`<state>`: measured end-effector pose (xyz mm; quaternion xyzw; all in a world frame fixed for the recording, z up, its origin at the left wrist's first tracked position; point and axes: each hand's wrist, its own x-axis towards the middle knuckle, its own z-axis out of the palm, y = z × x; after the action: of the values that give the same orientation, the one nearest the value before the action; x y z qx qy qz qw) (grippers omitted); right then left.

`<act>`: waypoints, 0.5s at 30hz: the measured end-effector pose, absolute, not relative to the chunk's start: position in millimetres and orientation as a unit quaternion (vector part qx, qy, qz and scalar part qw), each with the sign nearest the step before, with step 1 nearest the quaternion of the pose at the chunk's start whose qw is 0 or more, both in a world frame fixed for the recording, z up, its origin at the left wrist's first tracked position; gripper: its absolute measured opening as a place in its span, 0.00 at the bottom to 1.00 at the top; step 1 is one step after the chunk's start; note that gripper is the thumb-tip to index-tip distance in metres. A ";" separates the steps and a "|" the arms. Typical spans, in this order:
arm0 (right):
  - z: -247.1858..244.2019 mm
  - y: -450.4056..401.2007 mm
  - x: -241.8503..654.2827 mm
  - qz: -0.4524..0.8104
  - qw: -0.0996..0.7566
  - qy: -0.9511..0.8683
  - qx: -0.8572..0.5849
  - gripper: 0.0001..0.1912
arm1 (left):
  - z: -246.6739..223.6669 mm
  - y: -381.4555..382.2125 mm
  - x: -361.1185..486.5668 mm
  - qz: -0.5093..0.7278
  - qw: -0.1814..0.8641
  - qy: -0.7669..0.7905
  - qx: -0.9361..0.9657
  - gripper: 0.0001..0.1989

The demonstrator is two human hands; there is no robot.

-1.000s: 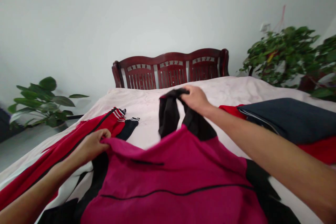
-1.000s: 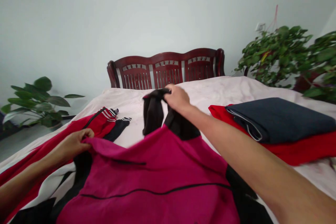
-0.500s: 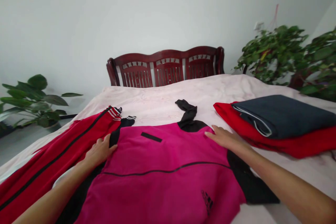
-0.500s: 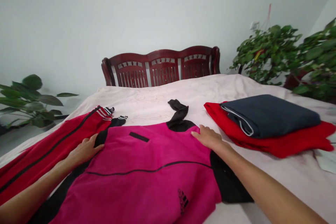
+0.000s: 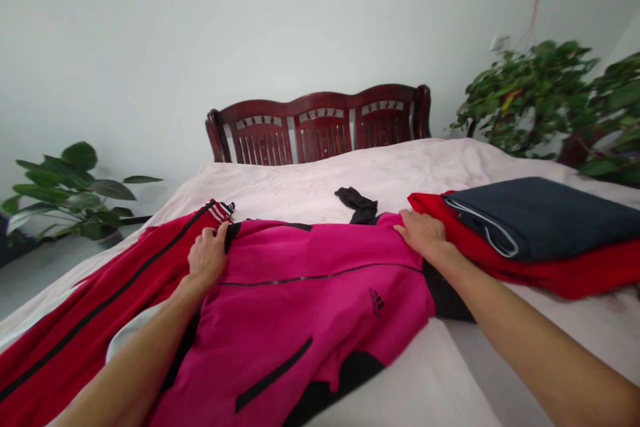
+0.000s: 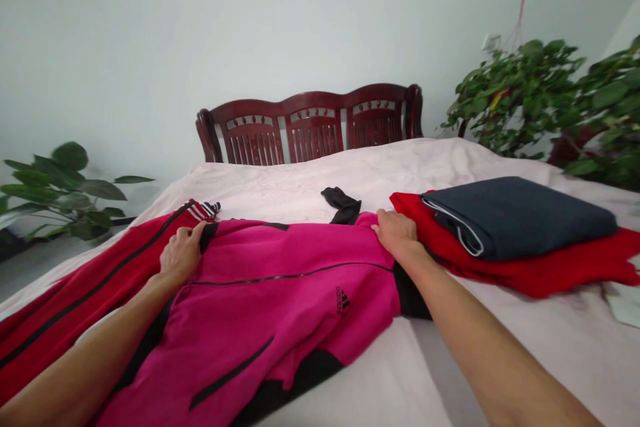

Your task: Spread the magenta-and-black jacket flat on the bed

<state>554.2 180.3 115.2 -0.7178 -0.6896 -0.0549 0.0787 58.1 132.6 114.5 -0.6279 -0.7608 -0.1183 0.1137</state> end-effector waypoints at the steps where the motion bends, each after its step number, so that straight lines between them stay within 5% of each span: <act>1: 109.7 181.4 552.9 -0.055 0.075 -0.686 -0.722 0.25 | 111.0 135.3 60.2 -0.114 0.104 -0.753 -0.640 0.26; 8: 62.7 145.5 539.2 -0.017 0.072 -0.780 -0.621 0.24 | 63.9 109.4 61.6 -0.065 -0.057 -0.621 -0.779 0.28; 15: 91.4 94.5 520.0 -0.042 0.172 -0.806 -0.565 0.19 | 91.2 57.8 19.4 -0.116 -0.110 -0.643 -0.749 0.31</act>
<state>520.0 94.5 91.4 -0.5647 -0.8060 -0.0421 0.1723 19.4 57.8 91.2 -0.7489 -0.6431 -0.1159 -0.1103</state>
